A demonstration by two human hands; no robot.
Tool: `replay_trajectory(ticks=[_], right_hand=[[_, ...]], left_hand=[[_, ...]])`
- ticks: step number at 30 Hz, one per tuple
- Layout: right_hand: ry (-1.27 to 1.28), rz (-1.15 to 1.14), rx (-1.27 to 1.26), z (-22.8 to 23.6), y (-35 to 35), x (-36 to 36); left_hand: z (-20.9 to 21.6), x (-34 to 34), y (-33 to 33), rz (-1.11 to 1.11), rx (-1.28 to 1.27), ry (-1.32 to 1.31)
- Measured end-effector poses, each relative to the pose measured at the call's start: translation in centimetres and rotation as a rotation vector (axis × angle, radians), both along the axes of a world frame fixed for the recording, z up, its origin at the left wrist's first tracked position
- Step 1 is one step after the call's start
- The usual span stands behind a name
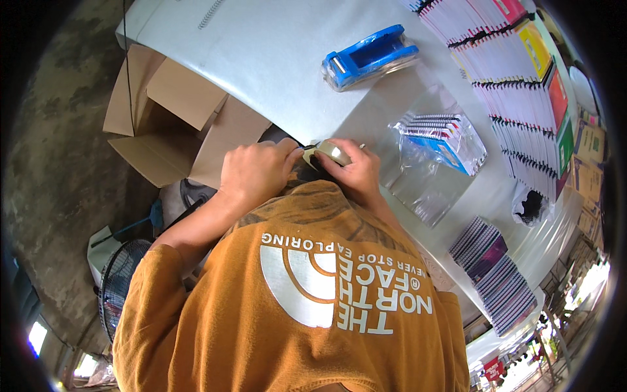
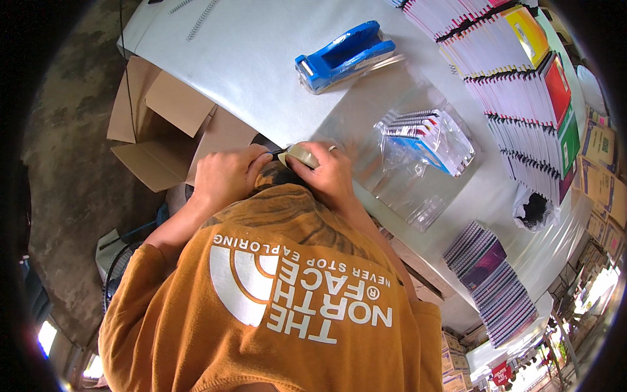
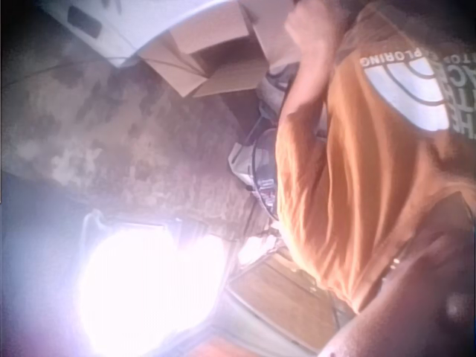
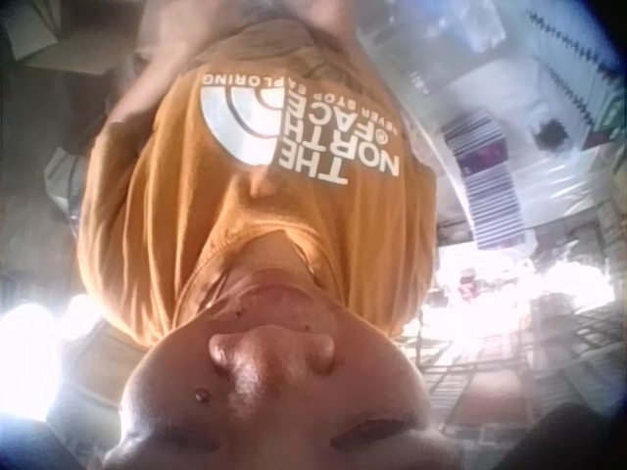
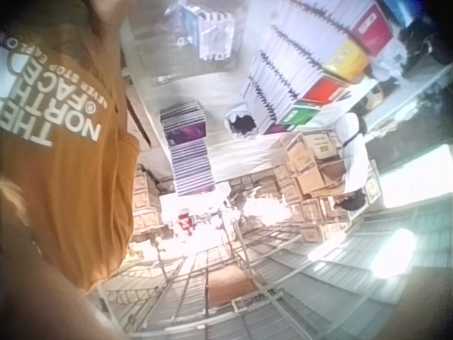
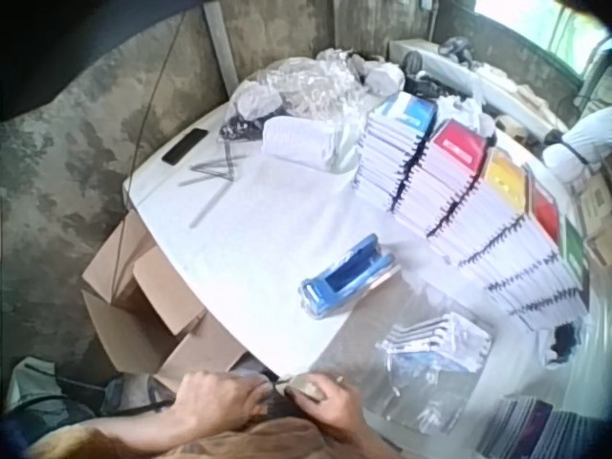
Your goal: The person gathers several small spiral notebooks from stacks, places them inside a plastic sleeve, and seals the package using tape and a tape dispenser.
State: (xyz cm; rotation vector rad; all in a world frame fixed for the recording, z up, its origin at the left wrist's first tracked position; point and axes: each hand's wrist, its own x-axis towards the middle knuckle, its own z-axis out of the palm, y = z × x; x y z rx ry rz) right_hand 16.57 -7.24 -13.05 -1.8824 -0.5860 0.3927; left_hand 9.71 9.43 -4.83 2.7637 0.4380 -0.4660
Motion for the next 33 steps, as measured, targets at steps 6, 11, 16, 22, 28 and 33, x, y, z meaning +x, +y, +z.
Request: replay_trajectory(ticks=[6,11,16,22,28,33], right_hand=[[0.084,-0.113,0.026,-0.6,0.3,0.0],[0.108,-0.126,0.02,-0.5,0.3,0.1],[-0.064,0.086,-0.123,-0.5,0.5,-0.1],[0.28,-0.037,0.059,0.3,0.3,0.4],[0.411,-0.073,0.182,-3.0,-1.8,0.7],[0.085,-0.042,-0.04,2.7,-1.1,3.3]], left_hand=[[-1.7,0.1,-0.8,0.171,-0.156,-0.098],[-3.9,-0.7,-0.6,0.377,-0.489,-0.177],[1.4,4.0,1.2,0.373,-0.53,-0.735],[-3.5,8.9,7.7,0.38,0.016,-0.287],[-9.2,10.0,8.8,0.019,0.373,-0.622],[-1.5,7.0,0.6,-0.204,-0.447,-0.346]])
